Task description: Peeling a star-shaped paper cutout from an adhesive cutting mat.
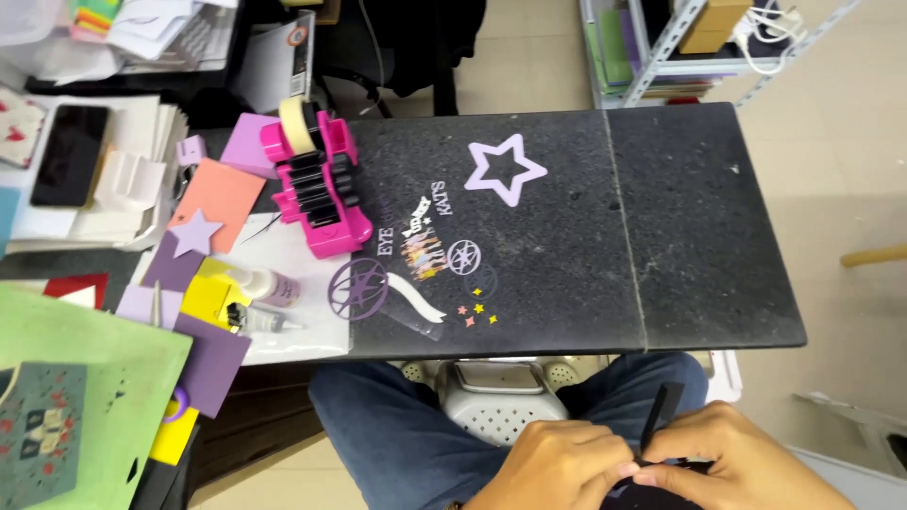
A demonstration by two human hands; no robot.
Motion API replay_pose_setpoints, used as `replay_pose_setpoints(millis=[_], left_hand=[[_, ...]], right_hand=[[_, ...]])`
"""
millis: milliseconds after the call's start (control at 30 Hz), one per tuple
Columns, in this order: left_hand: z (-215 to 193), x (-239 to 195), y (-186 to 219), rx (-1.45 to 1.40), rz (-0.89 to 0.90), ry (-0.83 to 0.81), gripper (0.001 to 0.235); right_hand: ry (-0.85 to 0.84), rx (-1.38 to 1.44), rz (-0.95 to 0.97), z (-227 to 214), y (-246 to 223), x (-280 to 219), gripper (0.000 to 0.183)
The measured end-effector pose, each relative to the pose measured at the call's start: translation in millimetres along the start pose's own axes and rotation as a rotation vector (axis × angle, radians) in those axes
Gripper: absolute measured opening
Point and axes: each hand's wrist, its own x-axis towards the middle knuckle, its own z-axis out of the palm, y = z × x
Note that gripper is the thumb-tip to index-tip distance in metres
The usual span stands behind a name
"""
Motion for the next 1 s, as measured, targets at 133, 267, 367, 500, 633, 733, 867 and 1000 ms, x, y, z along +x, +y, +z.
replay_pose_setpoints(millis=[133, 267, 367, 500, 633, 733, 867, 1000], left_hand=[[-4, 2, 1, -0.153, 0.002, -0.018, 0.015], [1, -2, 3, -0.112, -0.071, -0.079, 0.025], [6, -5, 2, -0.145, -0.093, -0.045, 0.026], [4, -3, 6, -0.209, -0.109, -0.046, 0.031], [9, -6, 5, -0.229, -0.116, 0.029, 0.031], [12, -12, 2, -0.263, -0.174, 0.029, 0.028], [1, -22, -5, -0.280, -0.158, 0.033, 0.029], [-16, -20, -12, -0.114, -0.291, 0.331, 0.027]], right_hand=[[-0.021, 0.092, 0.034, -5, -26, 2, 0.041], [-0.044, 0.100, -0.039, -8, -29, 6, 0.038], [-0.102, 0.125, 0.009, -12, -34, 8, 0.024], [-0.247, 0.117, 0.162, -17, -38, 11, 0.028], [-0.283, 0.108, 0.222, -20, -45, 17, 0.027], [-0.278, 0.130, 0.146, -17, -41, 16, 0.026], [-0.281, 0.156, 0.147, -31, -44, 9, 0.017], [-0.064, 0.206, 0.083, -50, -35, -9, 0.021]])
